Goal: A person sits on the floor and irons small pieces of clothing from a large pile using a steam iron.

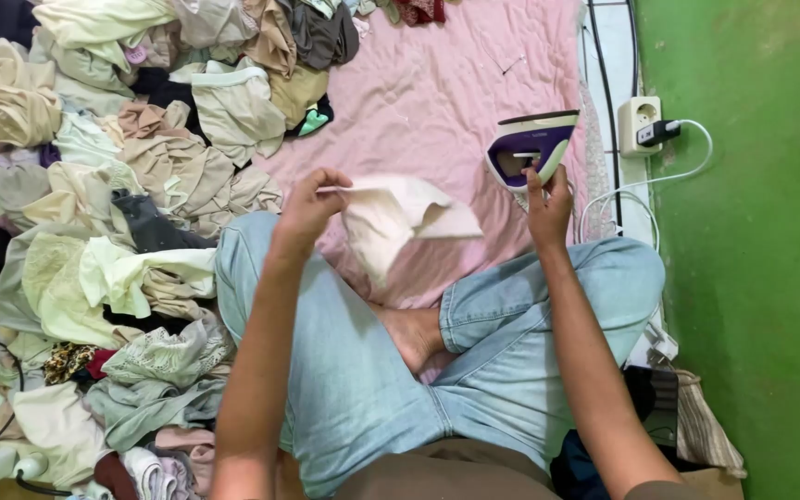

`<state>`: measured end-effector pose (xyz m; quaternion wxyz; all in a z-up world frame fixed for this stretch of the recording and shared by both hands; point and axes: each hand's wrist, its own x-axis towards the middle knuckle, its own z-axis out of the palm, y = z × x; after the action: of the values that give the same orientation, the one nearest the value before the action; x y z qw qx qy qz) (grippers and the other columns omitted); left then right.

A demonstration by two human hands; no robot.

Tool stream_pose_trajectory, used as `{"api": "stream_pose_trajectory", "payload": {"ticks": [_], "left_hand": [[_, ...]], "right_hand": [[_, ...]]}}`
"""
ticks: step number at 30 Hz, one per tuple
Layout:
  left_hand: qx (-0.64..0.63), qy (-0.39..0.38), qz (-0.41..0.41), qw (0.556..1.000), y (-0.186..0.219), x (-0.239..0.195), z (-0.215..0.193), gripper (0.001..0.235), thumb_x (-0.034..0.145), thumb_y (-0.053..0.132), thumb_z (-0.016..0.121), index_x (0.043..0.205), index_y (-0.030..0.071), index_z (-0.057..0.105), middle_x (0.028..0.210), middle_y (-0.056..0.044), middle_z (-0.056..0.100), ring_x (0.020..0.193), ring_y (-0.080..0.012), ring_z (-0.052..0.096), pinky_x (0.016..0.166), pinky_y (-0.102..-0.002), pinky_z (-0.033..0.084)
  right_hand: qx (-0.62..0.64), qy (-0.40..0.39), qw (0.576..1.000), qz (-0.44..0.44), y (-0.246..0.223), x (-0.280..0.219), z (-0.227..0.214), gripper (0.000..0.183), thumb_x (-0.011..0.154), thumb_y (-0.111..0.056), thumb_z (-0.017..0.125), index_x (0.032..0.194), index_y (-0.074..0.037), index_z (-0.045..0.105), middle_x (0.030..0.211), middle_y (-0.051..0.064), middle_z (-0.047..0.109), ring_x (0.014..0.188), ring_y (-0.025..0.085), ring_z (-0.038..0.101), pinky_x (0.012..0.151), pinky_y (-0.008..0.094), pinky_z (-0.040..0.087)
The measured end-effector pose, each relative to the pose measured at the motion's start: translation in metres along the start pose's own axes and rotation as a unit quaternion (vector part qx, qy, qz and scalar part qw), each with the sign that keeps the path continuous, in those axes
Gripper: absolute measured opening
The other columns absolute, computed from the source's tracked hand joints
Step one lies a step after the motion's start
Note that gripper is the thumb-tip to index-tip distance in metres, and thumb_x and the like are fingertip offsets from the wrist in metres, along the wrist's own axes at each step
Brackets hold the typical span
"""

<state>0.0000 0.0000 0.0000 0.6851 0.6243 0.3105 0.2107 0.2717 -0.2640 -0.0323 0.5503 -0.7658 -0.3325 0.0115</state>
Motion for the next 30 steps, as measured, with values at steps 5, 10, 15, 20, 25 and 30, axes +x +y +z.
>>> {"api": "stream_pose_trajectory", "payload": {"ticks": [5, 10, 15, 20, 25, 30], "left_hand": [[0.306, -0.022, 0.012, 0.952, -0.072, 0.000, 0.035, 0.026, 0.077, -0.005, 0.064, 0.100, 0.005, 0.066, 0.102, -0.016, 0.055, 0.098, -0.0359, 0.066, 0.089, -0.042, 0.055], [0.464, -0.111, -0.012, 0.879, -0.040, -0.036, 0.079, 0.035, 0.076, 0.011, 0.078, 0.104, 0.000, 0.059, 0.109, -0.020, 0.049, 0.100, -0.0443, 0.065, 0.084, -0.052, 0.057], [0.623, -0.134, 0.039, 0.770, -0.096, -0.033, 0.080, 0.053, 0.076, 0.024, 0.085, 0.106, -0.003, 0.052, 0.110, -0.019, 0.045, 0.101, -0.0421, 0.059, 0.082, -0.053, 0.058], [0.448, -0.056, -0.045, 0.891, 0.017, -0.052, 0.075, 0.033, 0.085, 0.016, 0.071, 0.105, -0.006, 0.056, 0.101, -0.025, 0.058, 0.093, -0.0499, 0.066, 0.078, -0.059, 0.055], [0.320, 0.092, -0.139, 0.933, -0.029, -0.034, 0.026, 0.024, 0.087, 0.016, 0.057, 0.107, 0.002, 0.057, 0.099, -0.027, 0.068, 0.099, -0.0456, 0.068, 0.081, -0.056, 0.053], [0.230, 0.137, -0.144, 0.953, 0.039, -0.066, 0.027, 0.069, 0.087, -0.001, 0.050, 0.148, 0.026, 0.033, 0.134, -0.037, 0.053, 0.126, -0.0511, 0.052, 0.107, -0.054, 0.044]], "right_hand": [[-0.032, 0.015, 0.999, 0.011, 0.010, -0.002, 0.001, 0.026, 0.103, -0.025, 0.065, 0.117, -0.003, 0.061, 0.105, 0.015, 0.070, 0.100, 0.030, 0.068, 0.090, 0.041, 0.054], [-0.076, 0.031, 0.997, 0.002, 0.014, -0.006, 0.004, 0.042, 0.091, -0.018, 0.080, 0.123, -0.002, 0.058, 0.111, 0.018, 0.067, 0.104, 0.036, 0.066, 0.090, 0.045, 0.054], [-0.149, 0.063, 0.986, -0.038, 0.002, -0.015, -0.001, 0.077, 0.077, -0.005, 0.087, 0.138, 0.007, 0.042, 0.124, 0.027, 0.054, 0.115, 0.044, 0.057, 0.095, 0.050, 0.051], [-0.227, 0.118, 0.961, -0.104, -0.002, -0.039, 0.006, 0.052, 0.078, -0.009, 0.081, 0.121, -0.001, 0.054, 0.113, 0.013, 0.054, 0.107, 0.032, 0.059, 0.096, 0.043, 0.047], [-0.205, -0.174, 0.949, -0.162, 0.036, -0.080, 0.043, 0.032, 0.077, -0.023, 0.082, 0.102, -0.013, 0.067, 0.100, 0.005, 0.066, 0.105, 0.028, 0.064, 0.091, 0.039, 0.048], [-0.406, -0.263, 0.843, -0.234, 0.085, -0.079, 0.065, 0.014, 0.071, -0.020, 0.065, 0.084, -0.018, 0.062, 0.086, 0.000, 0.059, 0.085, 0.023, 0.064, 0.073, 0.037, 0.049]]}}
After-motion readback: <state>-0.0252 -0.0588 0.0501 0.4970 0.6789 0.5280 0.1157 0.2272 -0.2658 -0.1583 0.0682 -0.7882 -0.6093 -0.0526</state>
